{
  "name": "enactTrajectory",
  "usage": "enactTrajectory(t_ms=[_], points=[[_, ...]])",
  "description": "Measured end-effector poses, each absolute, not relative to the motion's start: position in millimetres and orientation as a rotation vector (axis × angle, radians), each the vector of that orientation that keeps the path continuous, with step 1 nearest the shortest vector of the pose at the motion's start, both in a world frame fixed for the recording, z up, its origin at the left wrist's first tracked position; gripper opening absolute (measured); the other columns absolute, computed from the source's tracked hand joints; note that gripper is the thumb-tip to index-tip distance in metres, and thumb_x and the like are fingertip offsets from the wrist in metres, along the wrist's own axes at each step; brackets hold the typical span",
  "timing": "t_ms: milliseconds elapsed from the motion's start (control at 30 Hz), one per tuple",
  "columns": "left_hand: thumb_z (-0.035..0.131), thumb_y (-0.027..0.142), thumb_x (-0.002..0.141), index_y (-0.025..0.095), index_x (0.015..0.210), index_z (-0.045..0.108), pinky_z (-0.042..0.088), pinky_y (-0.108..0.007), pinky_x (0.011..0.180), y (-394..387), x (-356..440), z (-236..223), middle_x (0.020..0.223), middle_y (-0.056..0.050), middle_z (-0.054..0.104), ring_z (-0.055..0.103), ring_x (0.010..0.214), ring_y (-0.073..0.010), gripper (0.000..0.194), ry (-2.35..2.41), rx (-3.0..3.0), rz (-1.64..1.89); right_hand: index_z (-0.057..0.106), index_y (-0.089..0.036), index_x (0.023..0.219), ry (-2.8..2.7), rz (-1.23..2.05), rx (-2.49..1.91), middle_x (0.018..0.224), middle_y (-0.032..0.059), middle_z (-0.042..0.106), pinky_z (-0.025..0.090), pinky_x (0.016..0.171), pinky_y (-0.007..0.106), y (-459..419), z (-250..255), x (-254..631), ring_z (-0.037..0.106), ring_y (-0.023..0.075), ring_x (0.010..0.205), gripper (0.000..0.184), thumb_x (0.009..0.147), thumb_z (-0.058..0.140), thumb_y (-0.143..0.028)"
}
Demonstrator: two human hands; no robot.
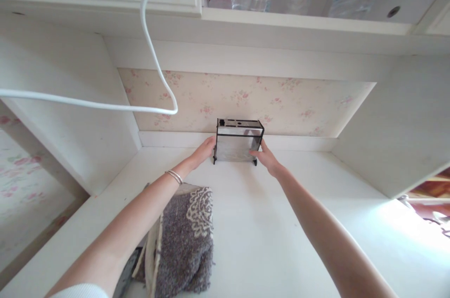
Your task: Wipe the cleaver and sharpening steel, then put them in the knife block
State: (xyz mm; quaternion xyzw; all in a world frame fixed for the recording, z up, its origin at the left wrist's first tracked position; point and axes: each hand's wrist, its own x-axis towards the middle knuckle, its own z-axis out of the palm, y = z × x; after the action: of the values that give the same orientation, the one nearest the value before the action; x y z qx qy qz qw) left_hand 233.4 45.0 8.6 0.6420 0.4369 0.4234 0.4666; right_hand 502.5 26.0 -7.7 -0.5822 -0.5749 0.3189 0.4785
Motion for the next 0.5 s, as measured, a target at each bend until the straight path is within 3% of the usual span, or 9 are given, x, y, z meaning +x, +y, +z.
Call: enactTrajectory(t_ms=[100, 200, 333, 433, 500], points=[[0.052, 0.055, 0.081, 0.018, 0.121, 0.051, 0.046, -0.038, 0.081, 18.5, 203.1, 14.1, 0.128, -0.017, 0.052, 0.054, 0.108, -0.0278, 0.055, 1.193, 1.562, 1.040, 0.043, -0.021, 0.131, -1.467, 0.699, -1.572, 0.137, 0.0106, 0.047, 0.031, 0.106, 0.044, 1.1, -17.9, 501.1, 0.041, 0.0262, 0.128, 0.066, 0.069, 0.063, -0.028], [0.058, 0.051, 0.077, 0.014, 0.108, 0.058, 0.048, -0.035, 0.073, -22.8, 164.0, 20.0, 0.110, -0.014, 0.062, 0.061, 0.089, -0.0244, 0.049, 1.261, 1.593, 0.995, 0.052, -0.020, 0.121, -1.520, 0.785, -1.588, 0.127, 0.0109, 0.056, 0.040, 0.100, 0.042, -37.1, -35.3, 482.3, 0.051, 0.0247, 0.119, 0.050, 0.072, 0.061, -0.029], [0.047, 0.049, 0.086, 0.019, 0.100, 0.063, 0.046, -0.031, 0.075, -100.8, 119.5, 26.7, 0.094, -0.005, 0.067, 0.062, 0.082, -0.0204, 0.038, 1.415, 1.860, 0.805, 0.060, -0.023, 0.109, -1.824, 0.980, -1.326, 0.114, 0.0057, 0.064, 0.048, 0.090, 0.035, -99.5, -48.5, 432.0, 0.059, 0.0191, 0.105, 0.031, 0.079, 0.059, -0.031], [0.045, 0.045, 0.089, 0.023, 0.101, 0.064, 0.045, -0.028, 0.080, -163.6, 98.6, 23.7, 0.097, -0.002, 0.068, 0.061, 0.090, -0.0193, 0.031, 1.492, 1.973, 0.709, 0.062, -0.023, 0.110, -2.152, 0.779, -1.113, 0.114, 0.0064, 0.064, 0.044, 0.095, 0.039, -138.7, -39.2, 391.6, 0.056, 0.0213, 0.108, 0.028, 0.083, 0.058, -0.031], [0.043, 0.045, 0.091, 0.025, 0.103, 0.062, 0.046, -0.025, 0.074, -199.9, 88.3, 14.1, 0.092, 0.000, 0.068, 0.062, 0.082, -0.0172, 0.030, 1.558, 1.975, 0.658, 0.062, -0.022, 0.112, -2.344, 0.644, -0.943, 0.113, 0.0076, 0.064, 0.040, 0.099, 0.039, -154.8, -28.8, 370.6, 0.054, 0.0220, 0.110, 0.030, 0.084, 0.057, -0.032]])
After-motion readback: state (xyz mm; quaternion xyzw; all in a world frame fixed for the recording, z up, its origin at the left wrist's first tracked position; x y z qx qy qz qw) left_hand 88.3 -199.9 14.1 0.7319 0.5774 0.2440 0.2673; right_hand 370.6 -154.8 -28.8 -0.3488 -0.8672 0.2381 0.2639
